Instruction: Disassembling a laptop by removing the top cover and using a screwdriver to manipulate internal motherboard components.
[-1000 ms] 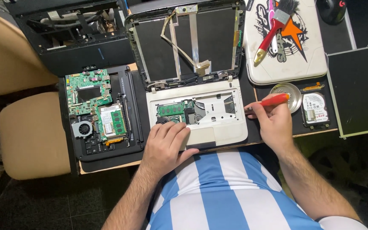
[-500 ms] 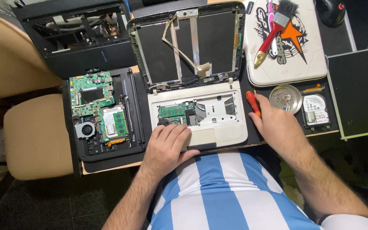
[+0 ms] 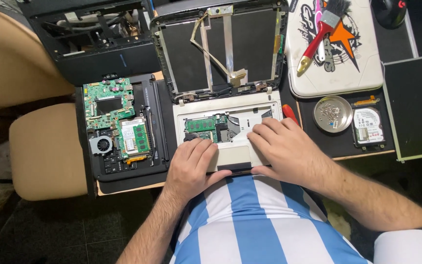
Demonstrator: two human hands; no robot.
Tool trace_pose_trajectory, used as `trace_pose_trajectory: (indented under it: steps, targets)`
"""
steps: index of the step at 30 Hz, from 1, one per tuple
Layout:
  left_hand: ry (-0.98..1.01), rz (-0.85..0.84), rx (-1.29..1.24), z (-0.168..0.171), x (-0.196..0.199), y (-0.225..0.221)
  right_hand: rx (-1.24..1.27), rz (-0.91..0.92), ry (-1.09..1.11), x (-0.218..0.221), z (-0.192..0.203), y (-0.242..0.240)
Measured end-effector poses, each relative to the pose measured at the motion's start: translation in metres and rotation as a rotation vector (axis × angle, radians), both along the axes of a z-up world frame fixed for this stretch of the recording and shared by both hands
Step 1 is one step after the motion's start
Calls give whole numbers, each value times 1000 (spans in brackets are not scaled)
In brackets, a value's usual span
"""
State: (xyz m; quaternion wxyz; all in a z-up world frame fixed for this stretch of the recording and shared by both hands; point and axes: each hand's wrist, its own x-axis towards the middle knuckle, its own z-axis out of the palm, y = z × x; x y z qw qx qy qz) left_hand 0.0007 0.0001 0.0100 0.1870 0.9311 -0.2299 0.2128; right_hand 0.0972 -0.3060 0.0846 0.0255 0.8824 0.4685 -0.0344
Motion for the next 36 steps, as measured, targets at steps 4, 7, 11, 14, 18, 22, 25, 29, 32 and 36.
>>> trace_pose_trajectory:
  steps: [4, 7, 11, 14, 18, 22, 25, 29, 32, 36]
  targets:
    - [-16, 39, -9, -7, -2, 3, -152, -47, -31, 2, 7, 4]
    - [34, 48, -3, -6, -2, 6, -265, -92, 20, 4, 10, 4]
    - [62, 26, 16, 1, -2, 10, -270, -98, 48, 7, 9, 3]
    - [57, 29, 33, 1, -1, 11, -246, -79, 45, 14, 3, -1]
    - [54, 27, 54, 2, -3, 9, -209, -58, 36, 18, 7, 0]
    - [55, 33, 49, -8, -4, 9, -190, -51, 18, 19, 8, 0]
    - [67, 42, 37, -10, -4, 9, -209, -41, 37, 20, 12, 1]
    - [55, 46, 59, -12, -5, 10, -260, -30, 53, 20, 18, 5]
    - [57, 39, 54, -7, -4, 13, -294, -23, 56, 18, 18, 7]
    - [70, 32, 69, -1, -4, 17, -250, -32, 29, 14, 10, 2]
